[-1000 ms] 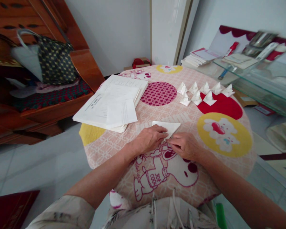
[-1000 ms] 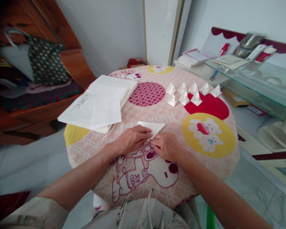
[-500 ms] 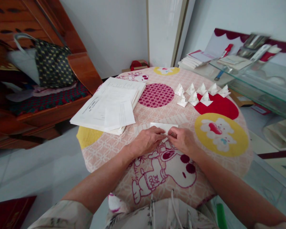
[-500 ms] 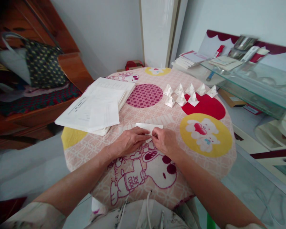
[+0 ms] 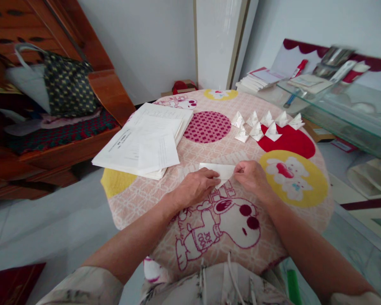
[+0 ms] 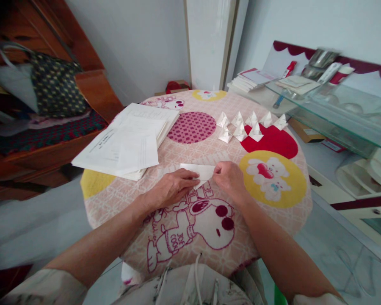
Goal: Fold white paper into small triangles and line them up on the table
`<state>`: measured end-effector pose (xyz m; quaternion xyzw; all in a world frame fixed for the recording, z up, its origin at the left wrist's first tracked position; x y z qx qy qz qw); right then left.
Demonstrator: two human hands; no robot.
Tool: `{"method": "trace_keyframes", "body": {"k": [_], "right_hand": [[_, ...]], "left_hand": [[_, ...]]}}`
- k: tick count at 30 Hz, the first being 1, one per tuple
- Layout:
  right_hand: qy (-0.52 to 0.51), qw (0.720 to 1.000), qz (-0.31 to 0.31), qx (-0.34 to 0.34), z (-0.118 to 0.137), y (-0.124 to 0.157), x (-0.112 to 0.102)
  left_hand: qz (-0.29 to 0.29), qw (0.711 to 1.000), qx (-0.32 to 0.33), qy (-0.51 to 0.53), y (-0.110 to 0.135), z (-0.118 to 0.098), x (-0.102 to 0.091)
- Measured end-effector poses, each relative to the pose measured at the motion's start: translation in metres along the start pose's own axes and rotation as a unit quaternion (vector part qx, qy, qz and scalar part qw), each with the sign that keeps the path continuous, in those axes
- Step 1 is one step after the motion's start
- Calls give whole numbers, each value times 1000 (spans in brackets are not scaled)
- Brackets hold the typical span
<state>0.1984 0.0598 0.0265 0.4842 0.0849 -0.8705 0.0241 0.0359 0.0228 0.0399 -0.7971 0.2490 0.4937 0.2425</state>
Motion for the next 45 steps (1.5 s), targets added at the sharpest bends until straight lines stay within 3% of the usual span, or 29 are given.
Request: {"method": "trace_keyframes", "body": {"k": [4,7,10,16,18,23,27,30,33,38,45], "right_hand": [[-54,998,-27,10,-14,-1,-3],[-112,993,-14,-35,-3,1,5],[-58,995,0,-78,12,1,8],[30,997,-67,-11,-6,-2,-11],[9,995,-70,-67,1,0,-10],[-53,958,36,-281,51,24,21],[-99,921,72,-371,76,41,28],[-132,928,-23,-349,66,32,7],[-46,939,-148,-306,47,18,-18],[43,948,-97,-301,36,1,-1],[47,949,-78,-301,41,1,9]], "left_hand": [[2,1000,-3,-2,-1,-1,-2],[6,1000,-3,-4,-1,-1,-1],[5,1000,-4,-4,-1,0,-1],[4,1000,-5,14,-1,4,1],[6,1000,-6,22,-1,5,0],[7,999,-12,39,-1,9,-1],[4,999,-8,30,-1,7,0],[1,1000,2,5,0,0,0],[3,1000,6,-22,1,-6,0],[-3,999,1,-41,1,-11,0],[2,999,2,-42,0,-13,0]]}}
Point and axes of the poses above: each hand's wrist, its own y-axis away from the middle knuckle, its own x-axis out of the palm, z = x × y, the point moved 9 cm from there along -y, towards the middle knuckle, and after that the axes turned 14 degrees about -x, right-handed, at the moved point
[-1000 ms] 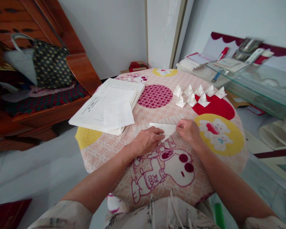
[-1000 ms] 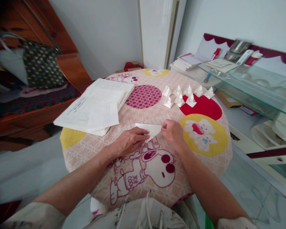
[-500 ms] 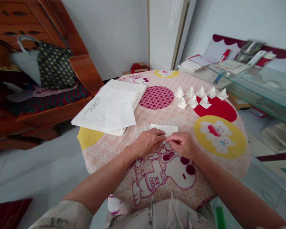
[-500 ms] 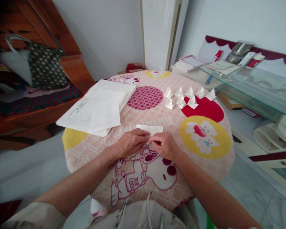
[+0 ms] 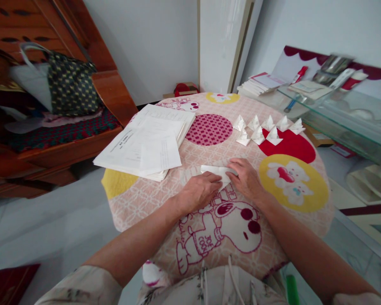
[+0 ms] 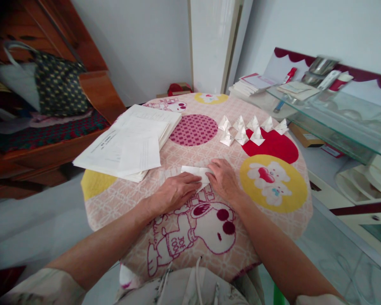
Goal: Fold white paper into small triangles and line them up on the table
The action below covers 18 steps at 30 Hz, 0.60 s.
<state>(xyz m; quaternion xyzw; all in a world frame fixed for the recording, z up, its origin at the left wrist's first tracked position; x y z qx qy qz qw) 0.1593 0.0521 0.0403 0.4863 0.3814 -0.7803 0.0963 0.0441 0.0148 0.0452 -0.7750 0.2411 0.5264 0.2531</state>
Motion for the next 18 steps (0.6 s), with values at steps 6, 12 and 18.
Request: {"method": "trace_keyframes", "body": {"k": [6,12,18], "right_hand": [[-11,1000,-14,16,-5,0,-1],[-16,1000,-12,19,-7,1,1],[-15,1000,-16,19,-7,0,0]], "left_hand": [[-3,1000,-5,6,0,1,-1],[-3,1000,-6,7,0,0,-1],[-8,1000,-3,9,0,1,0]]}}
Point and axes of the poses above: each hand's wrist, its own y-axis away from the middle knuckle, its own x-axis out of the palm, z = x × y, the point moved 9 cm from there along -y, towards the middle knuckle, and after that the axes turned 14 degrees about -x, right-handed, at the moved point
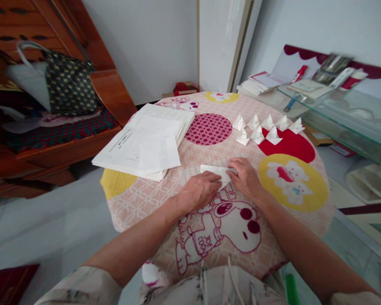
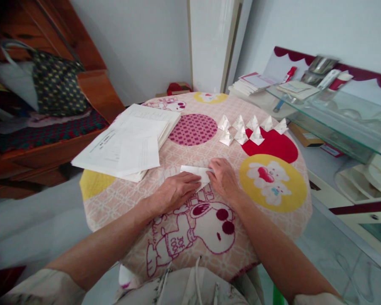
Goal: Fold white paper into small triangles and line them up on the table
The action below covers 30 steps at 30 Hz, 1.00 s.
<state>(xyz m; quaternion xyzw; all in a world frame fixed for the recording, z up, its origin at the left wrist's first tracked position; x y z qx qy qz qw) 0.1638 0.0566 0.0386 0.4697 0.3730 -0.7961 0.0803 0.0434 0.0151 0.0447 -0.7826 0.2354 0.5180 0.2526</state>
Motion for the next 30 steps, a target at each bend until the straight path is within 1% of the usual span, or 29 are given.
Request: {"method": "trace_keyframes", "body": {"k": [5,14,20,24,27,30], "right_hand": [[7,1000,-6,-2,1,0,-2],[-1,1000,-4,-14,8,-3,-7],[3,1000,-7,4,3,0,-9],[-9,1000,-14,2,1,-2,-9],[-7,1000,-27,-6,5,-3,-12],[-10,999,-36,-30,13,-4,-16]], "left_hand": [[-10,1000,6,-1,0,0,1],[-3,1000,4,3,0,1,1],[-5,1000,2,3,0,1,0],[-1,1000,3,0,0,0,0],[4,1000,0,-3,0,0,1],[6,1000,0,-2,0,0,1]]}}
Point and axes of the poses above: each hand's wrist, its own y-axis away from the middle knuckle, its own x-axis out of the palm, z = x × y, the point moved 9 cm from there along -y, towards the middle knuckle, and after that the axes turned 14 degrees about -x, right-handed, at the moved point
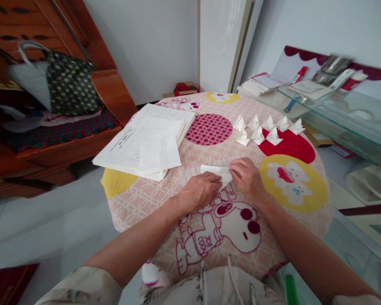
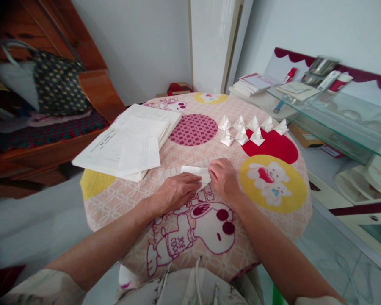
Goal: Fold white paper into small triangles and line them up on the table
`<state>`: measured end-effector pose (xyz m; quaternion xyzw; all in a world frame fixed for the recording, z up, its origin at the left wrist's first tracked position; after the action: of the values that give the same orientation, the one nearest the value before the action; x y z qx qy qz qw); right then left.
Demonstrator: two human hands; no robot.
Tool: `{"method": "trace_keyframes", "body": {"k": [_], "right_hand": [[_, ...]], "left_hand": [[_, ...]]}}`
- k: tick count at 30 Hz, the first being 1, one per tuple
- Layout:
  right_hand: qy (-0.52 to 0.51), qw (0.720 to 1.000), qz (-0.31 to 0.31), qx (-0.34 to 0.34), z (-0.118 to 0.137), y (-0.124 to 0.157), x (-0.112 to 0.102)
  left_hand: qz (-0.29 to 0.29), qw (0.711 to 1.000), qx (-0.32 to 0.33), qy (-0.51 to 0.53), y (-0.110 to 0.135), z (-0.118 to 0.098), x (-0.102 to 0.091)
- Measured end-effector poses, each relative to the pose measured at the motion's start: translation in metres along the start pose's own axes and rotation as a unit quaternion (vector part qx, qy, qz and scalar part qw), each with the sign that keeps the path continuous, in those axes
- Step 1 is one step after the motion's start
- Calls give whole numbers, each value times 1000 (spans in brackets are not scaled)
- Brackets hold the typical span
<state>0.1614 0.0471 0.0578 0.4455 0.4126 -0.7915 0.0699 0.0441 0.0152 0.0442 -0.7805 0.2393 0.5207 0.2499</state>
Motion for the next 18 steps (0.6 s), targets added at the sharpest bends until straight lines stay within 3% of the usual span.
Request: {"method": "trace_keyframes", "body": {"k": [5,11,18], "right_hand": [[-18,1000,6,5,2,-1,3],[55,996,61,20,-9,2,8],[35,997,73,-9,4,0,14]], "left_hand": [[-2,1000,2,-3,0,0,0],[-12,1000,4,1,0,1,0],[-14,1000,-1,-1,1,-1,-2]]}}
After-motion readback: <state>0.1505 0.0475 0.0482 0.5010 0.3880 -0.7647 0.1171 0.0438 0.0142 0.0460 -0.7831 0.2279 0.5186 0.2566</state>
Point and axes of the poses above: each hand's wrist, its own y-axis away from the middle knuckle, its own x-axis out of the palm, z = x × y, the point moved 9 cm from there along -y, towards the middle knuckle, and after that the axes turned 14 degrees about -x, right-handed, at the moved point
